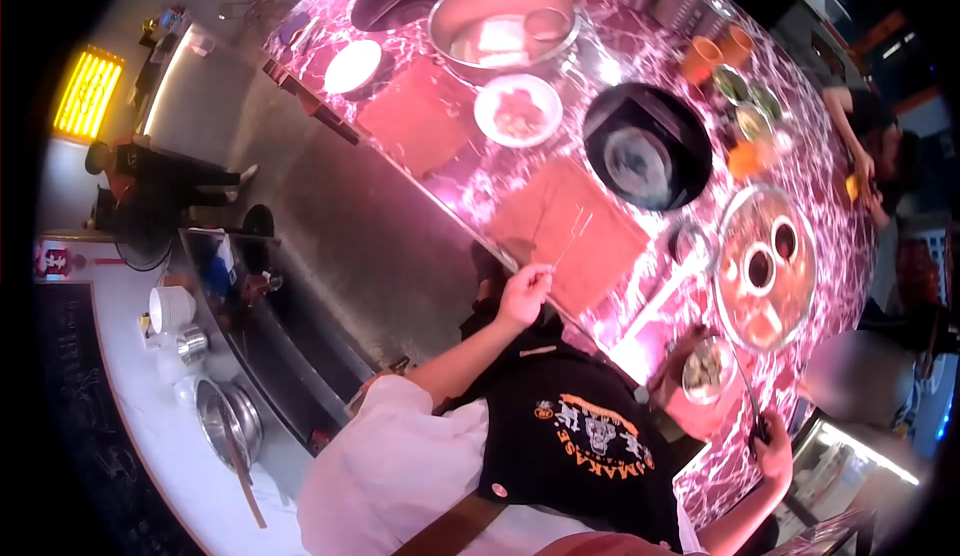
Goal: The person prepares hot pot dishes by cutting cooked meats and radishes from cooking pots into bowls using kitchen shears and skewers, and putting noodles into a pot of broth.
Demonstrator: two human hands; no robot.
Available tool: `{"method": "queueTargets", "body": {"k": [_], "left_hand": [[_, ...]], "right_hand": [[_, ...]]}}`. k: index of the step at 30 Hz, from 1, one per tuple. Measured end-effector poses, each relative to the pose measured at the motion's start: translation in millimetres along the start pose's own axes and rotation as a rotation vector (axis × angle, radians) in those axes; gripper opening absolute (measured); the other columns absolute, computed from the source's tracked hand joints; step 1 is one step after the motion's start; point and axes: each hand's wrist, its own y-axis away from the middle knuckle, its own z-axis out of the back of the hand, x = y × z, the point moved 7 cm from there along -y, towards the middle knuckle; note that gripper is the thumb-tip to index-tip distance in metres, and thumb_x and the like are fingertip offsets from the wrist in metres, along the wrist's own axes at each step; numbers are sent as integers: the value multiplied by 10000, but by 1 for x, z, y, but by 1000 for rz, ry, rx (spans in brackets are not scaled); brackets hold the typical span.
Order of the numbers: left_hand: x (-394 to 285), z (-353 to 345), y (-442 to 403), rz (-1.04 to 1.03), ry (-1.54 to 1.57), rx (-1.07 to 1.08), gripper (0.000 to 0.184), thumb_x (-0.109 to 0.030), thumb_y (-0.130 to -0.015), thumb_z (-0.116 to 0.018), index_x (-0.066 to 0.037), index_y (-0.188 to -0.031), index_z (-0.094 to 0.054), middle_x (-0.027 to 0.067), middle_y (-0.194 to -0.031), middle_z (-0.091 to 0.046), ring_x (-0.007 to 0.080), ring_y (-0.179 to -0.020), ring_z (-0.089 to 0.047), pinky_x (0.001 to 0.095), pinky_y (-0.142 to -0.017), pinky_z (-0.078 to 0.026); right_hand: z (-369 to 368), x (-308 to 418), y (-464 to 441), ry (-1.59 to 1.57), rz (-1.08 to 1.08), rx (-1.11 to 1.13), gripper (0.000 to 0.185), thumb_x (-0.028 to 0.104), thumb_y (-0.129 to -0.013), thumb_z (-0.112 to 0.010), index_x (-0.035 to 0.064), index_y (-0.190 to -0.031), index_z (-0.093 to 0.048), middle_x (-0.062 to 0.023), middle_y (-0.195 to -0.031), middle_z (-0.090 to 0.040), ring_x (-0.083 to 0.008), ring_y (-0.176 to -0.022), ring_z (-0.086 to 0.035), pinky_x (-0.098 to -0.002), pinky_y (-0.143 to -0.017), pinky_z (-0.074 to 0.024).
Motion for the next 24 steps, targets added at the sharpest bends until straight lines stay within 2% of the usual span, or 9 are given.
{"method": "queueTargets", "body": {"k": [5, 7, 9, 10, 12, 14, 19, 21, 24], "left_hand": [[-33, 80, -87, -66, 12, 44, 164, -95, -981, -607, -3, -1111, -642, -30, -820, -573, 46, -733, -509, 213, -653, -422], [-55, 116, -122, -30, -85, 13, 155, -73, -965, -615, -10, -1101, -652, -15, -842, -604, 55, -767, -534, 224, -690, -454], [-76, 147, -153, -39, -48, 22, 157, -60, -960, -617, -6, -1104, -650, -8, -847, -616, 64, -789, -554, 232, -714, -468], [-79, 163, -168, -28, -85, 57, 147, -48, -960, -612, 2, -1094, -649, -5, -849, -618, 68, -798, -561, 235, -724, -470], [-110, 180, -193, -71, -116, 82, 141, -46, -961, -609, 5, -1087, -648, -3, -844, -616, 69, -797, -558, 235, -726, -469], [-127, 192, -211, -116, -164, 78, 131, -39, -964, -601, 11, -1076, -647, 6, -848, -606, 69, -799, -543, 230, -733, -460], [-143, 190, -238, -32, -181, 215, 159, -55, -970, -603, 25, -1098, -654, 32, -895, -618, 75, -813, -541, 229, -747, -461], [-157, 178, -247, -15, -210, 216, 179, -96, -976, -620, 18, -1109, -656, -3, -890, -610, 62, -805, -532, 219, -740, -454], [-163, 141, -265, -149, -252, 403, 213, -83, -985, -604, 25, -1160, -656, 34, -959, -668, 96, -885, -591, 247, -813, -485]], "right_hand": [[-66, 56, -41, -450, -127, -197, 537, -152, -806, -446, 26, -1306, -520, -11, -1018, -583, -107, -863, -569, -229, -740, -474], [-94, 84, -50, -447, -122, -296, 521, -151, -853, -465, 10, -1346, -505, -47, -1164, -605, -120, -968, -599, -212, -783, -482], [-114, 93, -48, -462, -226, -394, 492, -140, -884, -492, 8, -1353, -506, -45, -1153, -617, -89, -922, -596, -204, -724, -467], [-121, 98, -45, -455, -253, -432, 468, -112, -912, -534, 12, -1363, -508, -26, -1009, -643, -66, -812, -590, -202, -650, -443], [-132, 121, -39, -424, -315, -456, 460, -114, -906, -540, 20, -1346, -522, -11, -944, -634, -61, -762, -572, -203, -631, -433], [-140, 136, -35, -430, -351, -514, 429, -102, -913, -544, 32, -1321, -543, -5, -834, -618, -56, -681, -540, -202, -591, -402], [-153, 159, -54, -650, -332, -606, 390, -38, -975, -502, 48, -1355, -498, 7, -856, -574, -75, -677, -525, -209, -579, -399], [-148, 207, -74, -533, -298, -557, 406, -36, -952, -541, 36, -1351, -505, -3, -901, -587, -76, -725, -550, -231, -605, -439], [-123, 192, -79, -290, -298, -541, 424, -23, -896, -611, 14, -1313, -541, -13, -913, -630, -95, -742, -572, -255, -636, -466]]}}
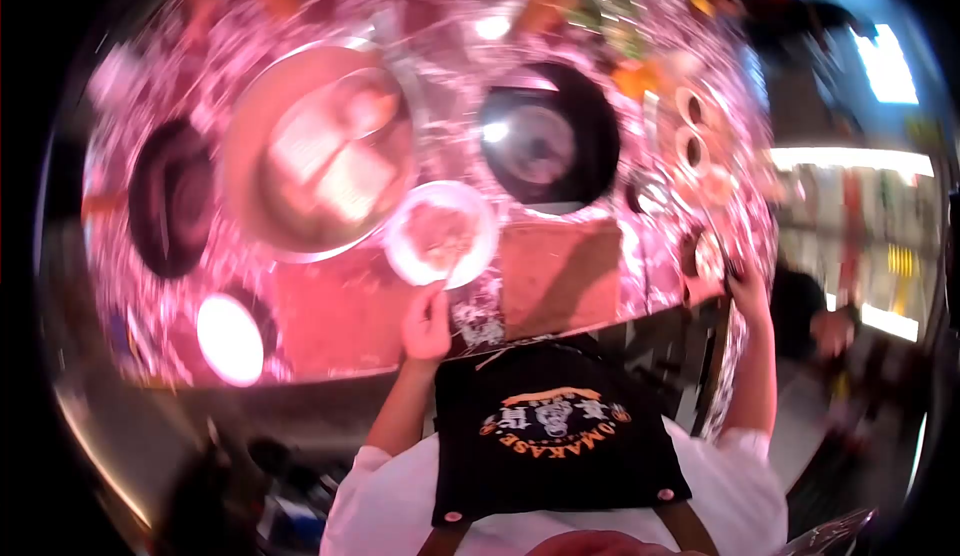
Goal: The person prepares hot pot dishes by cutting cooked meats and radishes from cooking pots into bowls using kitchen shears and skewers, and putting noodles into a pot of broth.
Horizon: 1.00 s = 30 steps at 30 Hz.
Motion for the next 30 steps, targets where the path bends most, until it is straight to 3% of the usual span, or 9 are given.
{"method": "queueTargets", "body": {"k": [3, 4, 7, 9, 11, 15, 19, 27, 30], "left_hand": [[-47, -45, -42, -101, -216, 216, 199, -55, -961, -606, 53, -1115, -673, 146, -1023, -704, 210, -940, -662, 309, -856, -503], [-53, -64, -53, -156, -236, 265, 202, -64, -955, -607, 36, -1113, -685, 170, -1011, -711, 241, -936, -677, 322, -850, -511], [-76, -131, -77, -300, -392, 417, 212, -73, -952, -605, 8, -1127, -693, 172, -1000, -710, 280, -932, -680, 333, -844, -516], [-90, -181, -84, -388, -347, 424, 217, -79, -941, -617, 0, -1127, -697, 155, -953, -703, 270, -829, -676, 320, -770, -517], [-87, -232, -90, -299, -427, 497, 216, -82, -945, -621, 2, -1129, -696, 147, -914, -690, 241, -787, -670, 300, -740, -508], [-70, -312, -76, -238, -461, 415, 212, -71, -951, -612, 8, -1130, -694, 134, -906, -686, 206, -791, -662, 285, -725, -499], [-32, -372, -64, -55, -452, 248, 253, -81, -952, -607, 0, -1177, -690, 142, -1069, -723, 194, -946, -691, 292, -821, -522], [-86, -574, -164, -275, -833, 202, 249, -196, -938, -564, -80, -1082, -732, 182, -1014, -718, 361, -967, -690, 425, -855, -536], [-87, -637, -208, -180, -1007, 216, 270, -186, -918, -536, -106, -1077, -739, 180, -1011, -717, 367, -972, -686, 443, -868, -532]], "right_hand": [[35, 8, -20, 202, 5, -74, 473, 47, -812, -652, 52, -1280, -586, -25, -737, -579, -94, -644, -542, -280, -572, -437], [51, -6, -31, 255, 18, -139, 494, 100, -786, -680, 88, -1274, -602, -59, -747, -604, -116, -671, -572, -304, -618, -471], [83, -16, -66, 355, -13, -191, 558, 168, -769, -703, 102, -1312, -590, -172, -996, -712, -276, -918, -701, -382, -837, -533], [98, -8, -91, 462, 12, -221, 513, 177, -782, -685, 105, -1286, -616, -189, -1068, -710, -339, -977, -694, -405, -882, -532], [112, -19, -133, 524, 143, -226, 491, 172, -789, -671, 107, -1275, -626, -191, -1063, -711, -349, -981, -690, -424, -880, -532], [136, -53, -245, 546, 286, -173, 493, 178, -782, -674, 115, -1269, -633, -196, -1069, -707, -366, -995, -681, -446, -876, -528], [144, -45, -358, 636, 387, -120, 463, 160, -780, -645, 165, -1242, -644, -182, -1016, -712, -373, -956, -678, -475, -834, -541], [168, -67, -466, 765, 463, 100, 407, 222, -757, -676, 162, -1159, -673, -158, -996, -719, -352, -928, -689, -448, -808, -550], [162, -75, -476, 750, 495, 175, 463, 207, -733, -690, 158, -1193, -661, -169, -1018, -716, -361, -949, -685, -447, -839, -541]]}}
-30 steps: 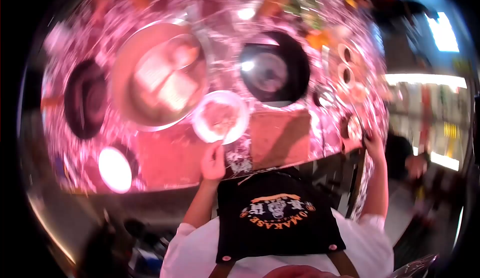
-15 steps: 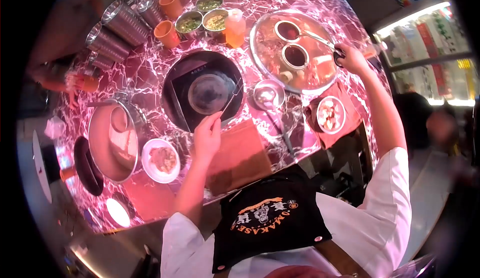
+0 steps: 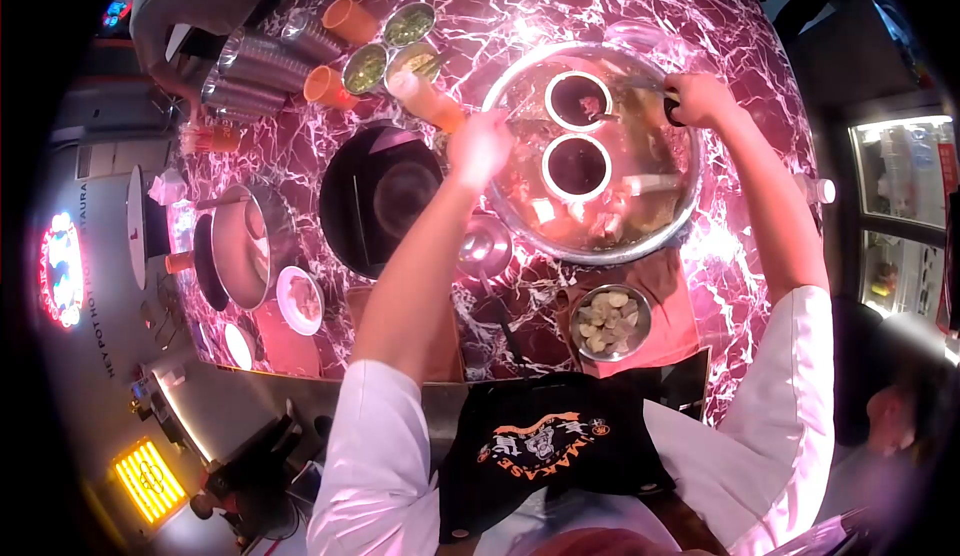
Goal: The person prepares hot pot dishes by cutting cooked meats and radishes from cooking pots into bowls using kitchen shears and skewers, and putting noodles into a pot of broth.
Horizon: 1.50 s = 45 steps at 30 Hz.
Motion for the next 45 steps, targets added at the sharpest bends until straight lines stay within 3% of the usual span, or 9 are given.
{"method": "queueTargets", "body": {"k": [6, 16, 19, 21, 27, 30, 33, 40, 45], "left_hand": [[-22, -43, -58, 42, -135, 56, 279, -195, -853, -598, -133, -1072, -759, 183, -1013, -717, 355, -977, -692, 403, -890, -536], [-25, -74, -75, 196, -118, 124, 273, -198, -826, -602, -147, -1035, -771, 141, -1055, -728, 317, -1019, -691, 384, -899, -534], [-22, -99, -92, 46, -229, 130, 247, -161, -842, -591, -120, -1007, -770, 131, -985, -746, 274, -922, -714, 360, -848, -538], [1, -123, -92, 261, 265, 78, 214, -160, -859, -578, -73, -941, -755, 168, -996, -729, 305, -941, -706, 401, -870, -539], [16, -121, -69, 172, 557, -93, 186, -161, -921, -625, -48, -996, -753, 112, -878, -740, 197, -819, -690, 333, -779, -518], [11, -106, -69, 148, 643, -43, 188, -165, -967, -605, -56, -1007, -753, 37, -765, -674, 136, -653, -615, 305, -535, -494], [21, -108, -75, 126, 697, -11, 184, -175, -971, -617, -62, -1020, -754, 11, -741, -632, 113, -601, -579, 286, -444, -448], [45, -111, -83, 56, 622, 17, 214, -170, -961, -604, -39, -1065, -738, 110, -913, -747, 176, -800, -679, 337, -774, -527], [10, -82, -29, 171, 405, -91, 234, -224, -939, -601, -86, -1064, -743, 179, -977, -726, 320, -883, -706, 379, -805, -531]], "right_hand": [[-33, -19, -19, -220, 42, -76, 520, 71, -752, -650, 142, -1267, -655, -194, -1059, -711, -363, -983, -686, -443, -881, -538], [-41, -33, -29, -325, 79, -90, 501, 88, -782, -670, 108, -1283, -643, -212, -1107, -698, -375, -1018, -673, -432, -931, -527], [-44, -31, -31, -333, 119, -126, 500, 93, -785, -673, 109, -1284, -642, -210, -1113, -695, -380, -1027, -667, -436, -937, -523], [-46, -31, -26, -322, 102, -108, 505, 97, -786, -674, 107, -1289, -634, -210, -1102, -697, -382, -1033, -664, -437, -945, -520], [-35, -43, -2, -360, 210, -191, 561, 151, -779, -696, 143, -1327, -576, -173, -1188, -671, -382, -1058, -651, -457, -926, -524], [-21, -38, -1, -143, 188, -207, 638, 216, -767, -724, 193, -1360, -490, -134, -1199, -619, -356, -1113, -616, -448, -935, -518], [-20, -25, -21, -63, 256, -260, 651, 231, -769, -731, 195, -1369, -482, -143, -1225, -606, -363, -1127, -607, -441, -944, -512], [-36, -13, -62, -118, 376, -260, 663, 175, -772, -738, 186, -1385, -486, -144, -1226, -600, -368, -1117, -603, -454, -934, -512], [-45, -16, -68, -401, 314, -127, 615, 66, -812, -696, 189, -1392, -537, -149, -1270, -640, -319, -1059, -674, -395, -913, -541]]}}
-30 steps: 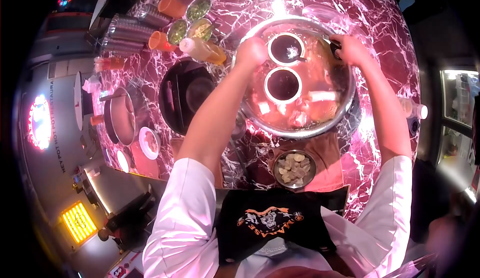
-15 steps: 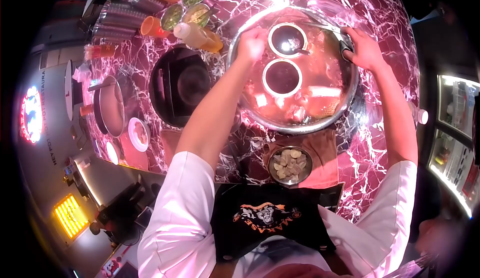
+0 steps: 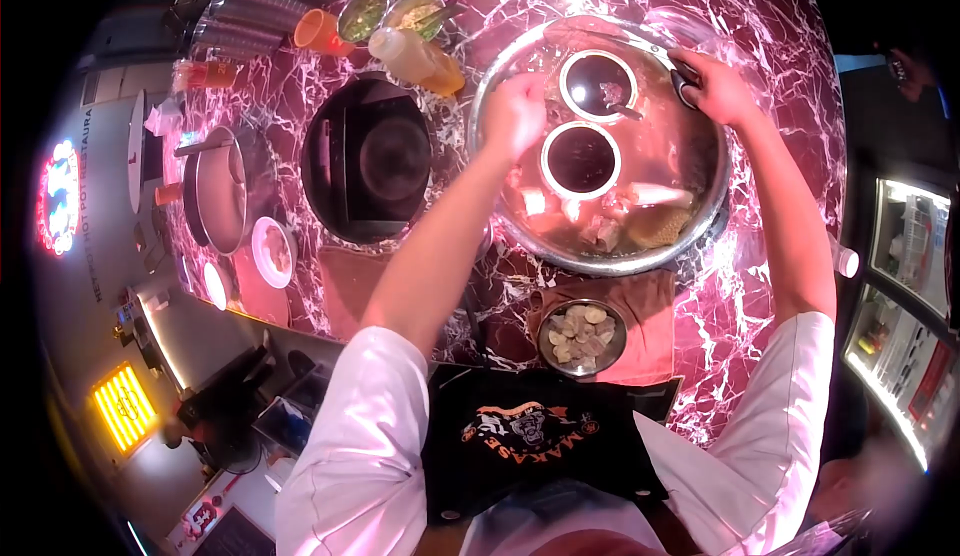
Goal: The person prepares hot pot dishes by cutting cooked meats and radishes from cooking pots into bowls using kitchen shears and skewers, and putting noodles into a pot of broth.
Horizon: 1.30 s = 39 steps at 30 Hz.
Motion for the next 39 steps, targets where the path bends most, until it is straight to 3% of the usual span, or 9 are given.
{"method": "queueTargets", "body": {"k": [5, 7, 11, 13, 20, 22, 26, 36, 39], "left_hand": [[4, -17, 6, 38, 38, -87, 236, -199, -926, -576, -102, -1065, -740, 181, -999, -721, 343, -956, -698, 408, -839, -534], [-1, -20, 2, 20, 29, -119, 233, -180, -925, -574, -88, -1061, -738, 180, -1000, -723, 347, -954, -698, 414, -844, -532], [9, -26, 2, 23, 87, -73, 229, -172, -926, -577, -80, -1064, -736, 181, -1000, -723, 344, -955, -699, 411, -845, -530], [8, -26, 4, -30, 55, -93, 215, -141, -955, -587, -25, -1070, -727, 170, -920, -737, 269, -845, -709, 363, -770, -523], [3, -26, 6, -66, 94, -138, 217, -141, -958, -583, -21, -1068, -727, 171, -937, -739, 258, -855, -712, 359, -782, -525], [8, -30, 4, -10, 87, -76, 244, -185, -943, -577, -86, -1106, -729, 182, -1041, -719, 339, -996, -694, 400, -869, -524], [6, -36, -6, -26, 109, -88, 241, -182, -941, -578, -88, -1103, -728, 177, -1029, -722, 331, -985, -697, 398, -866, -524], [19, -28, -16, -78, 297, -97, 225, -116, -952, -584, 2, -1098, -708, 151, -908, -741, 224, -829, -705, 331, -757, -525], [17, -23, -15, -42, 350, -29, 219, -124, -982, -575, -8, -1100, -720, 106, -914, -742, 159, -778, -671, 304, -712, -524]], "right_hand": [[8, 14, 1, -6, -9, -17, 600, 38, -809, -689, 177, -1379, -561, -146, -1200, -676, -285, -1028, -690, -374, -913, -539], [9, 12, 3, 52, -62, 3, 597, 105, -789, -691, 158, -1369, -562, -192, -1181, -670, -369, -1005, -669, -431, -898, -535], [8, 8, 6, 77, -27, -26, 595, 122, -799, -691, 182, -1375, -558, -181, -1183, -669, -366, -1008, -667, -441, -886, -542], [8, 13, 8, 83, -46, -27, 595, 125, -799, -693, 187, -1375, -557, -178, -1182, -669, -365, -1012, -666, -442, -885, -543], [7, 5, 11, 124, -53, -39, 610, 132, -796, -699, 202, -1383, -546, -163, -1162, -661, -374, -1009, -661, -450, -884, -545], [9, 7, 13, 136, -50, -42, 614, 131, -794, -700, 205, -1384, -545, -161, -1161, -657, -377, -1008, -659, -452, -885, -544], [8, 20, 14, 160, 12, -61, 615, 125, -792, -698, 209, -1382, -546, -158, -1170, -651, -380, -1011, -657, -452, -887, -541], [1, 17, 14, 106, 42, 33, 638, 98, -760, -712, 197, -1367, -543, -178, -1135, -652, -393, -976, -658, -466, -871, -535], [25, 42, 27, 196, -33, 29, 617, 154, -766, -710, 186, -1352, -519, -166, -1185, -632, -392, -1051, -634, -465, -903, -521]]}}
